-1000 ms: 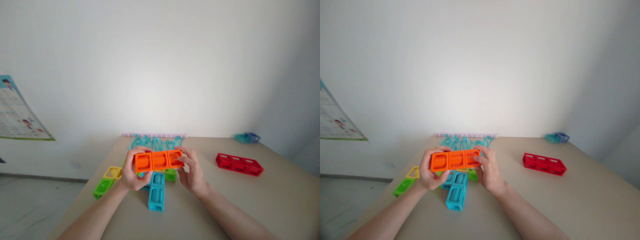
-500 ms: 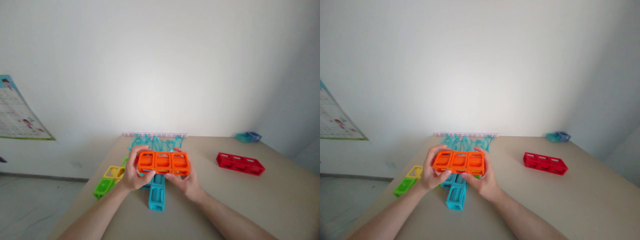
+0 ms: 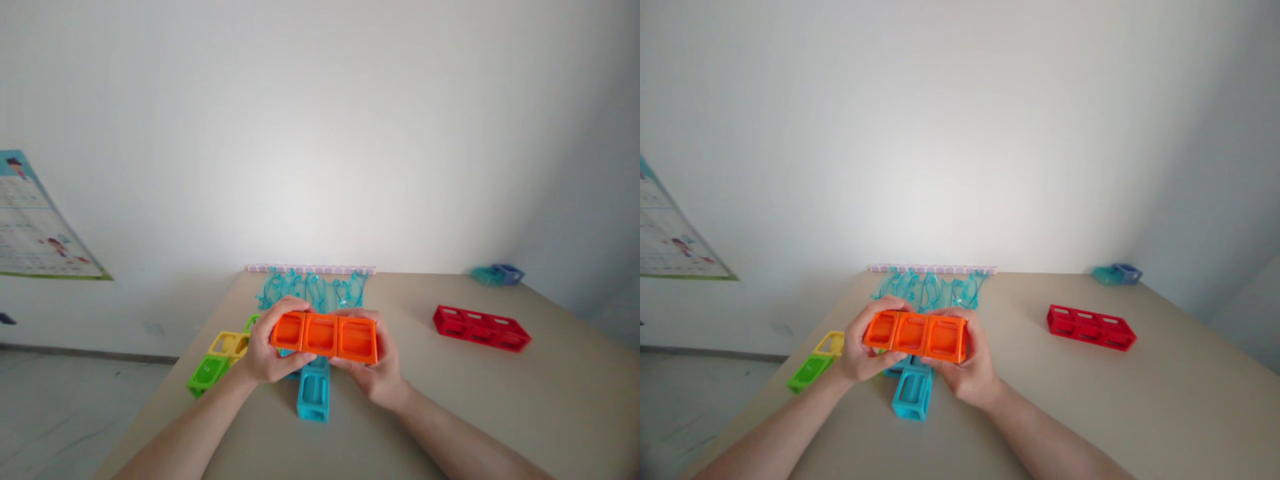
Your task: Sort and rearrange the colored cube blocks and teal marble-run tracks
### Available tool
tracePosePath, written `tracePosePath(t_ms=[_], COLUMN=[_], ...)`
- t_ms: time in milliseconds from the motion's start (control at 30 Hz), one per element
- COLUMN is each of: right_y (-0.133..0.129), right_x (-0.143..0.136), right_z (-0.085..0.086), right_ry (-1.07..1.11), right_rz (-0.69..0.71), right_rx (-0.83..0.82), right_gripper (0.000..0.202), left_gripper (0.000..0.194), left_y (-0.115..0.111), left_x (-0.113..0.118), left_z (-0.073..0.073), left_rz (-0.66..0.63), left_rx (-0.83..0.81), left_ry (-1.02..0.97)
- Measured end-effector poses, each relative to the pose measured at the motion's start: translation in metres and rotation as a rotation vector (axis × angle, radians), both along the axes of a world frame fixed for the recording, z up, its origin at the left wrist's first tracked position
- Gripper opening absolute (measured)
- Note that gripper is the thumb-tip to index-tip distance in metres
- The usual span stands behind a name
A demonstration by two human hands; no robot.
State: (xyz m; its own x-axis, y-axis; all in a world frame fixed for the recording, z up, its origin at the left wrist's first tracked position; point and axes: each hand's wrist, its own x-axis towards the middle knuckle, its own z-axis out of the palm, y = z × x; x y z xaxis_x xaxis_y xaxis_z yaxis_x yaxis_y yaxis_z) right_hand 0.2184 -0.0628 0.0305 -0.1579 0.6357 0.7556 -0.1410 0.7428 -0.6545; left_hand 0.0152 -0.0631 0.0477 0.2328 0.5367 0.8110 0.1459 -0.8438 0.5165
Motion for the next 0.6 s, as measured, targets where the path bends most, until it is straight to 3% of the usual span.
tracePosePath(t_ms=[167, 500, 600], right_y=[0.002, 0.008, 0.011], right_x=[0.000, 0.002, 0.005], right_z=[0.000, -0.006, -0.013], right_ry=[-0.002, -0.041, -0.080], right_rz=[0.042, 0.053, 0.030], right_rx=[0.017, 0.038, -0.004], right_gripper=[0.046, 0.042, 0.057], left_gripper=[0.051, 0.054, 0.056], left_y=[-0.001, 0.000, 0.002], left_x=[0.001, -0.001, -0.002], left_z=[0.004, 0.006, 0.006], left_rz=[-0.049, -0.023, 0.027], left_rx=[0.051, 0.143, 0.233], left_ry=[0.001, 0.059, 0.116])
